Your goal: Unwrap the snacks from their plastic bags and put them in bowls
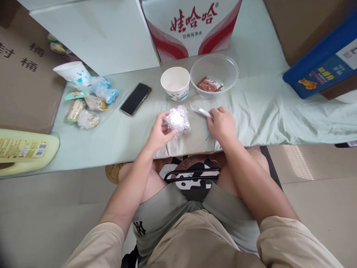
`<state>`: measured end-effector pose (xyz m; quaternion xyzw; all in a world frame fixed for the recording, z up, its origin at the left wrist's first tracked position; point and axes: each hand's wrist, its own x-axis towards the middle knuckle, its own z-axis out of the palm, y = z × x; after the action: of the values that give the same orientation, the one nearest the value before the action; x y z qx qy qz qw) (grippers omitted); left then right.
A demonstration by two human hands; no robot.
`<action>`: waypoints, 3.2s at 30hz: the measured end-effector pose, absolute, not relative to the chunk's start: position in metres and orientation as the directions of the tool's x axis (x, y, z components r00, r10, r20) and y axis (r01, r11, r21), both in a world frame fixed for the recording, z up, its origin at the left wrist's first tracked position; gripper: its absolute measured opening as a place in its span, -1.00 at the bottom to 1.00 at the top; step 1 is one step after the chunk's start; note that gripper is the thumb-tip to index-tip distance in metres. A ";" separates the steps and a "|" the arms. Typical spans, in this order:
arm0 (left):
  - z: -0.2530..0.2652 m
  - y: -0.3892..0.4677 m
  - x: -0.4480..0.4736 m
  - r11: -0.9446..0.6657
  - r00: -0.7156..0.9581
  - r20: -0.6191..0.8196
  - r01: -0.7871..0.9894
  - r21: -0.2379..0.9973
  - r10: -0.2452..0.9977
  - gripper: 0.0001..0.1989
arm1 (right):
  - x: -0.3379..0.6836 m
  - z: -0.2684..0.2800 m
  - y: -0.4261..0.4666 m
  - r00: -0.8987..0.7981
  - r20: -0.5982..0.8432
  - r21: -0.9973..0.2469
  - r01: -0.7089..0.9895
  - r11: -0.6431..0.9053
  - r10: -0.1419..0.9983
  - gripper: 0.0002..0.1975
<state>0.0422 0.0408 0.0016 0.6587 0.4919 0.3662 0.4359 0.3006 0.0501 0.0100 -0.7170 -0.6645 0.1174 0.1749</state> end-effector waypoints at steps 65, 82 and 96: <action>0.052 0.039 -0.022 0.238 0.378 -0.294 0.190 0.953 0.878 -0.69 | 0.292 0.036 0.020 -0.578 -0.023 -0.678 0.609 0.412 0.816 -0.52; 0.023 0.052 0.005 -0.044 0.213 -0.056 0.438 0.898 0.975 -0.70 | 0.255 0.022 0.016 -0.411 0.141 -0.430 0.794 0.430 0.901 -0.54; 0.038 0.060 0.018 0.316 -0.079 -0.316 -0.008 0.949 0.946 -0.74 | 0.275 0.015 0.027 -0.328 0.225 -0.842 0.408 0.353 0.917 -0.60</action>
<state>0.0185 0.0601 0.0383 0.3946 0.5943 0.4316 0.5522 0.2755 0.0266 0.0147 -0.4499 -0.7367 0.3481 0.3655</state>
